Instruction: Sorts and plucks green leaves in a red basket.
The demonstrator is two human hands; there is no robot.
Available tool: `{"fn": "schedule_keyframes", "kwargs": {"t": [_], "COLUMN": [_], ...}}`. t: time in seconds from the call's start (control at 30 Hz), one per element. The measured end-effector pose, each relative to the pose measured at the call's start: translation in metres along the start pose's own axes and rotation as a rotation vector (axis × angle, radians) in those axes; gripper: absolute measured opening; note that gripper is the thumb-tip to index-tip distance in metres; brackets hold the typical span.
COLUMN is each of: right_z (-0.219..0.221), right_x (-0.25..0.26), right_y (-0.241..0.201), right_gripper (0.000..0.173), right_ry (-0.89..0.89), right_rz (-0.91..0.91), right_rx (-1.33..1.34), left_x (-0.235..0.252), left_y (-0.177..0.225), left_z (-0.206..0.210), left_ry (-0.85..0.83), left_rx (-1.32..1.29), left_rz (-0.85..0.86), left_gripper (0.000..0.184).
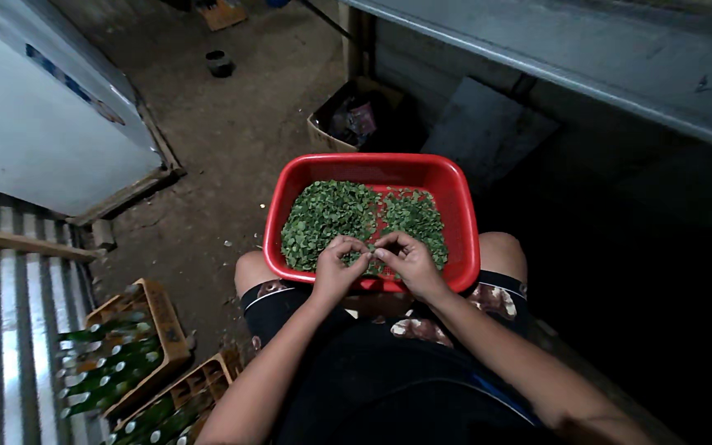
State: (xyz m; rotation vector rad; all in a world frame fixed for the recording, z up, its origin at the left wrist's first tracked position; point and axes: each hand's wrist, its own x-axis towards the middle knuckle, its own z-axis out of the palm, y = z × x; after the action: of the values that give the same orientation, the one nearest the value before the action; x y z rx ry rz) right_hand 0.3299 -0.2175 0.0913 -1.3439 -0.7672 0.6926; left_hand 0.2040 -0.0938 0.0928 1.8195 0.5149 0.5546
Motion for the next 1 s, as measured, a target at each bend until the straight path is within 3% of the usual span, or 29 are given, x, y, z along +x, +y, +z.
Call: {"fn": "schedule_keyframes", "kwargs": {"t": [0.13,0.27,0.5,1.0], "right_z": [-0.005,-0.002,0.005,-0.003], "right_x": [0.004,0.006,0.009,0.011], "right_y": [-0.001,-0.001,0.003,0.004], "right_gripper": [0.024,0.008,0.011,0.016], "right_ry": [-0.082,-0.086,0.013,-0.029], "right_rz": [0.087,0.129,0.395,0.47], "right_rx": [-0.018,-0.024,0.409,0.498], "left_x": [0.003,0.008,0.014,0.013], "left_y": [-0.002,-0.005,-0.005,-0.011], "left_z": [-0.003,-0.002,-0.002,0.003], "left_ry": [-0.02,-0.044,-0.087,-0.07], "left_rx": [0.061,0.103,-0.256,-0.586], "left_rz": [0.031,0.04,-0.218,-0.438], "left_gripper": [0.011,0.011,0.004,0.013]}}
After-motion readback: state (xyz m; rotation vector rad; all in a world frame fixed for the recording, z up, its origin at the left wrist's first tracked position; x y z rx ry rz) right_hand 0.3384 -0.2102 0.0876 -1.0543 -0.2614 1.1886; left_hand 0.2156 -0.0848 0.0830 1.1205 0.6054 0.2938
